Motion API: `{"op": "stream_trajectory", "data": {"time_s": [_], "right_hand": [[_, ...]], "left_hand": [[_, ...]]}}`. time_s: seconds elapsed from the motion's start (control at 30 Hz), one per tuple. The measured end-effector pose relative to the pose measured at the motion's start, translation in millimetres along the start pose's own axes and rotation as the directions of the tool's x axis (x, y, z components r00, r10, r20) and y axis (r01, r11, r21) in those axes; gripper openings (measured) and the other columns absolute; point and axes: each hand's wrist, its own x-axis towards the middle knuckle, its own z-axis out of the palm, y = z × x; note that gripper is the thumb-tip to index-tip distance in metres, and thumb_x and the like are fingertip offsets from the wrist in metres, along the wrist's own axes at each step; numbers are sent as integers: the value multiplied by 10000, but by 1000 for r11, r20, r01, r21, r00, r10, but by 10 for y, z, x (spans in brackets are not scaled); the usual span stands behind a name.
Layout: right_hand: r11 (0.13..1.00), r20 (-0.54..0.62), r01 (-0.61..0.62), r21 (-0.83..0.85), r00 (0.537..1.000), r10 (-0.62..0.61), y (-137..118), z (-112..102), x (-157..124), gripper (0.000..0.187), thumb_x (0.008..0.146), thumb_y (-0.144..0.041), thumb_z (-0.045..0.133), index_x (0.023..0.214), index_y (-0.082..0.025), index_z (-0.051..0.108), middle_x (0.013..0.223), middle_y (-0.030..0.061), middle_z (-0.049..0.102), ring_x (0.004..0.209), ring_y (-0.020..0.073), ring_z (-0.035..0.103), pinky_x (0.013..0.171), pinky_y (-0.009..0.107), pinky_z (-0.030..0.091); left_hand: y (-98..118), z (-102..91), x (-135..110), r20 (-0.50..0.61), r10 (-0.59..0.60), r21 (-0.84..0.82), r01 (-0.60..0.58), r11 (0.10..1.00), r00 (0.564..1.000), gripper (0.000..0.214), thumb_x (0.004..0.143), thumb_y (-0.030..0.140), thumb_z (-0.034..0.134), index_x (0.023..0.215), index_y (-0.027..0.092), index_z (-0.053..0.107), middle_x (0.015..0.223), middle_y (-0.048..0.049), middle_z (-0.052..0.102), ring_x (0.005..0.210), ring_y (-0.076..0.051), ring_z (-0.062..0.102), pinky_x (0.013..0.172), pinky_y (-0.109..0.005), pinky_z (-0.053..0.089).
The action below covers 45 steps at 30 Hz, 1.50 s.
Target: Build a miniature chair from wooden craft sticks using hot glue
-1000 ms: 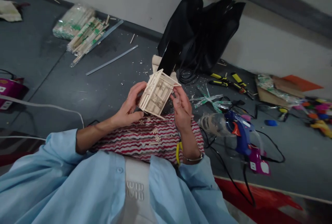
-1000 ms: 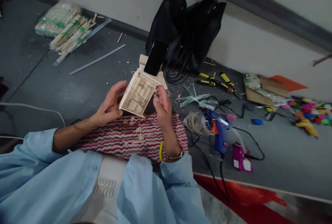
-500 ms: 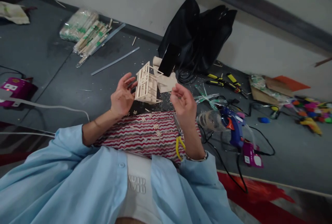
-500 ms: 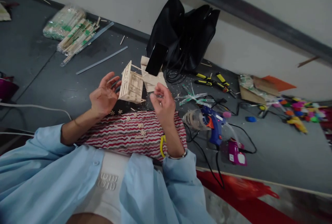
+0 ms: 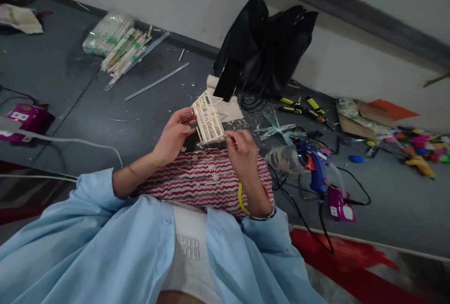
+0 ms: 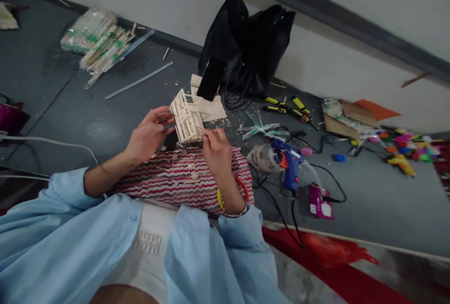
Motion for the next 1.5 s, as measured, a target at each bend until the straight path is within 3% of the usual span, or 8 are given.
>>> {"op": "stream_trajectory", "data": {"time_s": [0.17, 0.23, 0.43, 0.63, 0.77, 0.97, 1.23, 1.5], "right_hand": [[999, -27, 23, 25, 999, -23, 162, -59, 68, 233, 980, -236, 523, 1037, -261, 747, 1065, 75, 717, 1019, 240, 671, 958, 397, 542], [999, -33, 16, 38, 999, -15, 243, -67, 100, 240, 974, -234, 518, 1041, -258, 747, 1071, 77, 725, 1037, 248, 670, 975, 415, 537], [997, -57, -24, 68, 998, 28, 470, -33, 231, 261, 917, -189, 518, 1023, -235, 753, 1058, 79, 754, 1043, 245, 685, 975, 415, 544], [989, -34, -93, 116, 995, 97, 497, -74, 224, 352, 913, -216, 522, 1215, -229, 703, 1093, 87, 763, 1014, 250, 700, 967, 450, 567], [957, -59, -192, 216, 976, 209, 467, -144, 70, 426, 889, -265, 573, 1308, -232, 640, 1044, 62, 766, 887, 220, 711, 869, 425, 603], [902, 89, -334, 274, 943, 322, 303, -294, -222, 348, 864, -323, 630, 1189, -214, 690, 883, 38, 766, 757, 207, 706, 765, 394, 602], [940, 261, -257, 225, 945, 196, -161, -346, -514, 148, 918, -258, 603, 957, -243, 745, 950, 32, 783, 866, 197, 710, 827, 340, 551], [945, 378, -252, 210, 912, 159, -176, -91, -686, 121, 931, -224, 630, 994, -231, 734, 973, 37, 764, 849, 183, 709, 821, 328, 559]], "left_hand": [[115, -148, 238, -85, 247, 251, -220, 943, 965, 446, 641, 183, 635, 1082, 249, 645, 1045, -16, 638, 1000, -169, 579, 960, -308, 473], [164, -208, 337, 0, 289, 338, -272, 901, 957, 479, 613, 155, 640, 1082, 248, 673, 1087, -25, 651, 1035, -187, 577, 959, -315, 473], [195, -329, 582, 389, 168, 561, -377, 737, 906, 629, 632, 142, 681, 1253, 243, 699, 1267, -62, 655, 1090, -218, 592, 972, -346, 465], [125, -308, 713, 553, 160, 563, -508, 652, 817, 432, 700, 279, 783, 1131, 243, 789, 1184, -91, 611, 1115, -241, 575, 1054, -397, 464], [204, -210, 721, 581, 165, 531, -524, 666, 797, 382, 683, 437, 877, 1000, 229, 825, 1177, -115, 599, 1235, -296, 537, 1192, -460, 365], [272, -173, 720, 601, 115, 540, -508, 672, 791, 416, 689, 590, 862, 945, 264, 828, 1238, -113, 649, 1290, -313, 512, 1234, -472, 296], [239, -197, 692, 666, 98, 589, -601, 541, 740, 303, 860, 520, 703, 939, 248, 811, 1147, -101, 734, 1212, -301, 548, 1208, -469, 278], [215, -128, 614, 678, 147, 620, -668, 411, 720, 362, 919, 551, 630, 928, 221, 779, 1018, -87, 757, 1286, -310, 540, 1217, -502, 231]]}}
